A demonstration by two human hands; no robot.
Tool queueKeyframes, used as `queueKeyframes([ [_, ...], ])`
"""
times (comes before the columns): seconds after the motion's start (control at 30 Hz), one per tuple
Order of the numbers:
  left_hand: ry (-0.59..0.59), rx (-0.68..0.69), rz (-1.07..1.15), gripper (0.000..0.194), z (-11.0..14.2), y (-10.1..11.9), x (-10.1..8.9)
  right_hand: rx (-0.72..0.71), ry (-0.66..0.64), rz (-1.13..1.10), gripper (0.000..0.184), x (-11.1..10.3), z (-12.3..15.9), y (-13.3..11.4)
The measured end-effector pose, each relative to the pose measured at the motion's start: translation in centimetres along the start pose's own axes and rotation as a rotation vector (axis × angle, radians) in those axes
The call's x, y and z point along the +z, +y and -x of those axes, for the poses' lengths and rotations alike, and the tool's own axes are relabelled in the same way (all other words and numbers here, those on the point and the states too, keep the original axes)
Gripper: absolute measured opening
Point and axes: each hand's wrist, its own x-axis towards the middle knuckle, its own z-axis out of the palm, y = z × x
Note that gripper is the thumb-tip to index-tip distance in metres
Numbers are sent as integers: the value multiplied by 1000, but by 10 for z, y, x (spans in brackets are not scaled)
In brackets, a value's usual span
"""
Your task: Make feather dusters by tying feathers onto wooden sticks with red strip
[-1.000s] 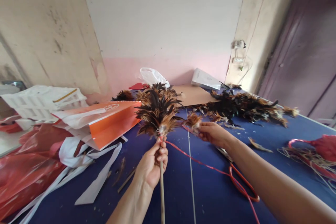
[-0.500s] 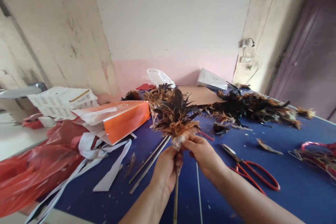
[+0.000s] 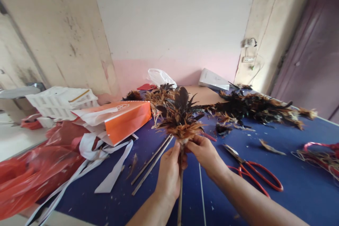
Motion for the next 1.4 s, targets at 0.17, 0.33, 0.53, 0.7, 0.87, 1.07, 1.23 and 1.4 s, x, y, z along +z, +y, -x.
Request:
queueKeyframes([
  [0.17,-7,10,-81,31,1,-3,0,-23,55,102,17,-5,-2,6],
  [0.33,-7,21,-103,30,1,-2,-1,0,60,106,22,-7,-1,4],
  [0.53,-31,37,-117,35,0,0,-1,103,-4,-6,32,-6,6,-4],
  [0.7,-39,19,-127,33,3,-2,-1,160,-3,-51,34,-10,6,-2],
  [0.87,-34,2,-121,30,12,-2,6,195,-14,-144,28,-15,7,1],
  [1.07,-42,12,-109,30,21,1,15,154,-79,-258,23,-21,13,-5],
  [1.23,-81,-111,-42,23,25,7,17,125,-153,-366,19,-23,20,-15],
  [1.4,-102,-211,26,22,26,12,21,89,-180,-386,24,-21,25,-24],
])
